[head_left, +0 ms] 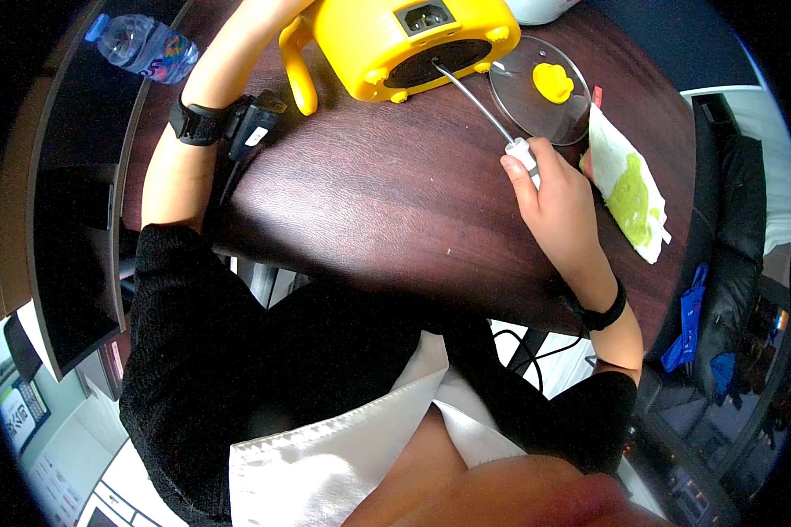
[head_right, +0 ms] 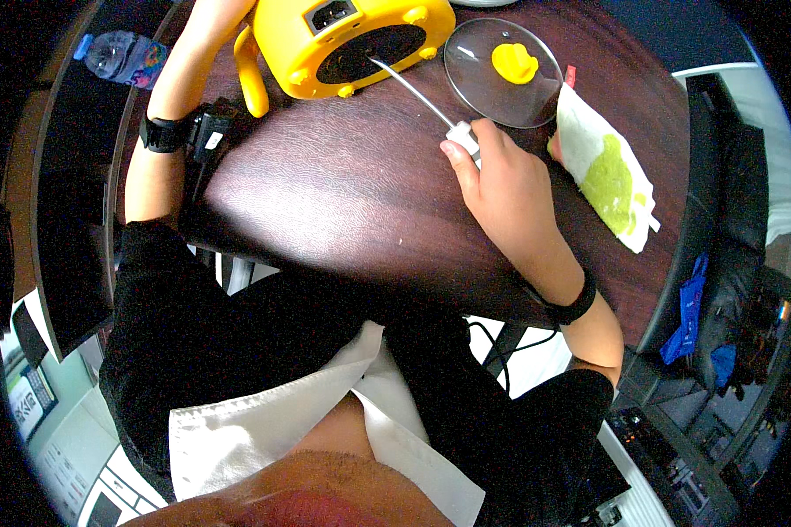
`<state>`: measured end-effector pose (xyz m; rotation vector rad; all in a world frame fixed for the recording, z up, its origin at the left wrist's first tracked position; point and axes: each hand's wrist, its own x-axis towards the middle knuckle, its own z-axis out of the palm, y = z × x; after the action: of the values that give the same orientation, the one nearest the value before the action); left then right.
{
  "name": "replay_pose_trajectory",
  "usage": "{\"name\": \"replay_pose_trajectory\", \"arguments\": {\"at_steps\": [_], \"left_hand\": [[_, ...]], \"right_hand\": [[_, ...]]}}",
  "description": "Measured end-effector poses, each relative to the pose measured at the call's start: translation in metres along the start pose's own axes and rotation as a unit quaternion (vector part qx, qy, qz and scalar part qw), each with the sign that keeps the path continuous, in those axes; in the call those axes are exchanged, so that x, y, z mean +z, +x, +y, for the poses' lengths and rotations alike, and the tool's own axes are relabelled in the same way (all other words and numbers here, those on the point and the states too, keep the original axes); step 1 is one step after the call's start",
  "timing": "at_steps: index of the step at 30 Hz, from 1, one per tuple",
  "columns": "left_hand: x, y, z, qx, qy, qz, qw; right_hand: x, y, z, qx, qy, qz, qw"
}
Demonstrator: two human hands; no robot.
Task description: The person uses a screwdriver to remove screws from the bottom of a yellow electric kettle. They then lift the kettle to reveal the inner pot and open a white rice cooker.
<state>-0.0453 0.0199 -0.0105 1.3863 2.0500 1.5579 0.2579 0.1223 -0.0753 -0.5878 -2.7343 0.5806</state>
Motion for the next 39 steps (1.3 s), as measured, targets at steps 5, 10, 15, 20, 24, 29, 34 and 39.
{"name": "replay_pose_trajectory", "arguments": {"at_steps": [5, 10, 15, 20, 24, 29, 34, 39], "left_hand": [[0.000, -0.002, 0.009, -0.047, -0.027, 0.005, 0.999], [0.002, -0.002, 0.005, -0.007, -0.022, -0.002, 1.000], [0.004, -0.007, 0.010, -0.027, -0.078, 0.030, 0.996], [0.004, -0.004, 0.012, -0.007, -0.073, -0.008, 0.997], [0.006, -0.012, 0.025, -0.037, -0.130, -0.038, 0.990], [-0.017, -0.003, -0.003, -0.060, -0.209, -0.187, 0.958], [-0.022, 0.013, -0.034, -0.088, -0.271, -0.274, 0.918], [-0.017, 0.012, -0.033, -0.036, -0.272, -0.284, 0.919]], "right_hand": [[0.015, 0.001, 0.001, 0.074, 0.173, -0.104, 0.977], [0.028, -0.014, -0.027, 0.250, 0.725, -0.289, 0.573], [0.014, -0.003, -0.012, 0.247, 0.752, -0.339, 0.508], [0.011, -0.004, -0.005, 0.162, 0.429, -0.233, 0.857], [0.001, -0.007, -0.007, 0.029, 0.128, -0.072, 0.989], [-0.013, -0.007, 0.000, 0.012, 0.059, -0.048, 0.997], [-0.018, -0.011, 0.007, 0.002, 0.023, -0.043, 0.999], [-0.021, -0.015, 0.017, -0.012, 0.026, -0.029, 0.999]]}}
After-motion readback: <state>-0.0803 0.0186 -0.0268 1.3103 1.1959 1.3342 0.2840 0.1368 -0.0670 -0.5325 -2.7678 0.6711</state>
